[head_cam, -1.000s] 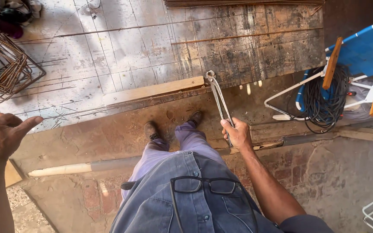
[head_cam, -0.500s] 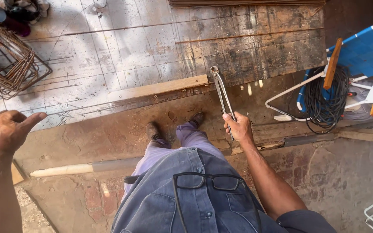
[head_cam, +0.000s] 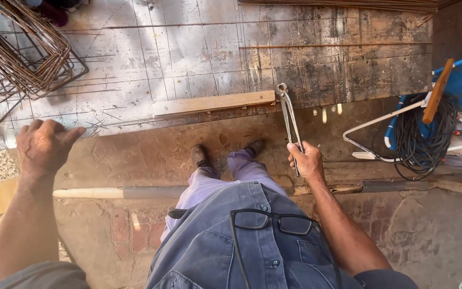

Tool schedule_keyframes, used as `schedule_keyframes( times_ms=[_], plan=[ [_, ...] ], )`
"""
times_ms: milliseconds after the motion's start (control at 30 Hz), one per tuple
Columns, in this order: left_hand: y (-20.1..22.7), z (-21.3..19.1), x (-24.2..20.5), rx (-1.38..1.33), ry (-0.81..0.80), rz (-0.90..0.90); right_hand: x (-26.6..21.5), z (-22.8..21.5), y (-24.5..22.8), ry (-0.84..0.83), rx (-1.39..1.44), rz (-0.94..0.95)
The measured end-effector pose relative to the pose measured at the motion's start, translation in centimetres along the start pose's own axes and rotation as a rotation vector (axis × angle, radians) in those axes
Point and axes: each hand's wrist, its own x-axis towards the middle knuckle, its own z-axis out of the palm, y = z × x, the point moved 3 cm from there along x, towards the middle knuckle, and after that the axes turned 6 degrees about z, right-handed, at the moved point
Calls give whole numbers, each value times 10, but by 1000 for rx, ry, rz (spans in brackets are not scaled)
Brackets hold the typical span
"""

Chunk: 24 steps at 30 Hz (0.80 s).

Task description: The person uses a pair of pliers to bend a thin metal wire around a wooden jig on a workbench. They repeatedly pick up the wire, position it on the jig, and use the pliers to twist and shape it into a rectangular form.

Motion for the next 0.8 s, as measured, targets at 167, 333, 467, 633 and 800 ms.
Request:
schedule_keyframes(
  times_ms=[167, 333, 467, 633, 800],
  plan=[
    [59, -21, 2, 33, 196, 30, -4, 0, -6, -14, 10, 26],
    [145, 6, 25, -49, 110, 58, 0, -16, 0, -123, 252, 133],
    [183, 28, 33, -132, 79, -56, -28, -60, -17, 49, 99, -61],
    [194, 46, 40, -86, 145, -107, -2, -117, -5, -214, 17, -55],
    [206, 47, 39, -3, 232, -102, 58, -152, 1, -338, -127, 5]
  ],
)
